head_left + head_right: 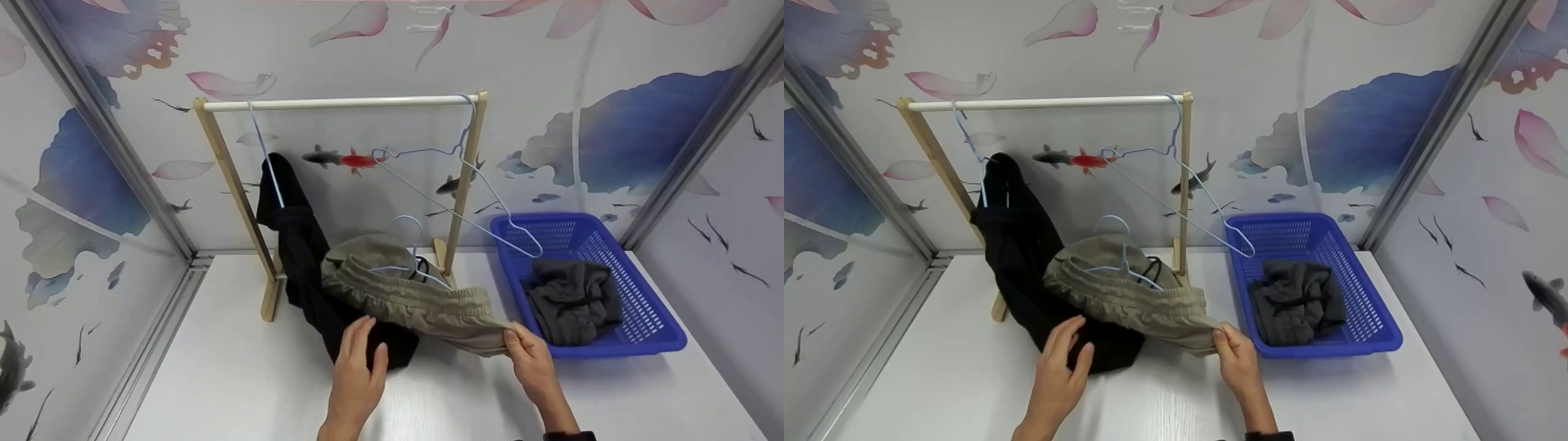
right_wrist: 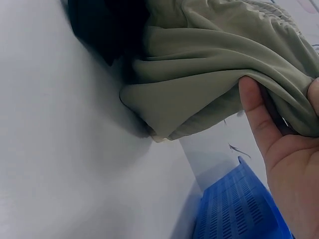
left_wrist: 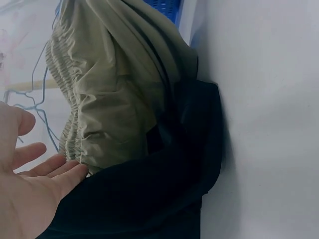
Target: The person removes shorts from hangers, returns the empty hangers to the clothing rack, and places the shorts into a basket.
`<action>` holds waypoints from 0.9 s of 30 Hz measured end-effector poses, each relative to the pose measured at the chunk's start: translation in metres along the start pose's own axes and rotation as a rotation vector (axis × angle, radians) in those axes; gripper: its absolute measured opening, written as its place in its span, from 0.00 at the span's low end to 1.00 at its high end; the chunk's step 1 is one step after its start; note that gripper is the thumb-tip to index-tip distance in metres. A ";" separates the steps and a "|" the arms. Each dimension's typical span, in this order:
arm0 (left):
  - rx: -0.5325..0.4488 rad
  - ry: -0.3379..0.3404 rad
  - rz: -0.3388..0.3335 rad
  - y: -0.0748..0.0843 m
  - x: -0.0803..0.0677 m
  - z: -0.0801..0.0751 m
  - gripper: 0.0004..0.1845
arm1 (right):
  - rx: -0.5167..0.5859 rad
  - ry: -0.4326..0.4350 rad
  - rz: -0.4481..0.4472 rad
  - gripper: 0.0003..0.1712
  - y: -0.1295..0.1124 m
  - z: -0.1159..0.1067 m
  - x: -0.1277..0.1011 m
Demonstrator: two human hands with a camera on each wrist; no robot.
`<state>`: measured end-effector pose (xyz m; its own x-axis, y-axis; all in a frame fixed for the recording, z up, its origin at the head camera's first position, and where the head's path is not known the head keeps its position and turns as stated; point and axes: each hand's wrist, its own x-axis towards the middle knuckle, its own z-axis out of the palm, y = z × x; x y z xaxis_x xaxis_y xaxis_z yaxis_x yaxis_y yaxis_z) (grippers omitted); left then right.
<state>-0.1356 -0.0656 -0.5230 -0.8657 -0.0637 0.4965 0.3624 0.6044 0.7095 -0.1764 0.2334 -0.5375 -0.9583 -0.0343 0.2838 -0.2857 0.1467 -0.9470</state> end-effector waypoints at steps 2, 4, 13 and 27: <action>0.000 0.004 0.002 0.000 0.001 0.000 0.20 | 0.018 -0.004 0.012 0.16 0.000 -0.001 -0.002; 0.001 0.007 -0.001 -0.001 0.001 0.001 0.21 | 0.024 -0.011 0.018 0.16 0.000 -0.003 -0.003; -0.004 0.009 -0.019 -0.006 0.006 0.004 0.22 | -0.034 -0.007 0.057 0.14 -0.001 -0.013 -0.009; 0.025 0.033 -0.100 -0.012 0.025 0.009 0.32 | -0.085 -0.019 -0.040 0.12 0.001 -0.026 -0.010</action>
<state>-0.1646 -0.0678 -0.5238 -0.8849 -0.1508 0.4407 0.2661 0.6130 0.7439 -0.1671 0.2593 -0.5378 -0.9462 -0.0609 0.3178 -0.3232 0.2282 -0.9184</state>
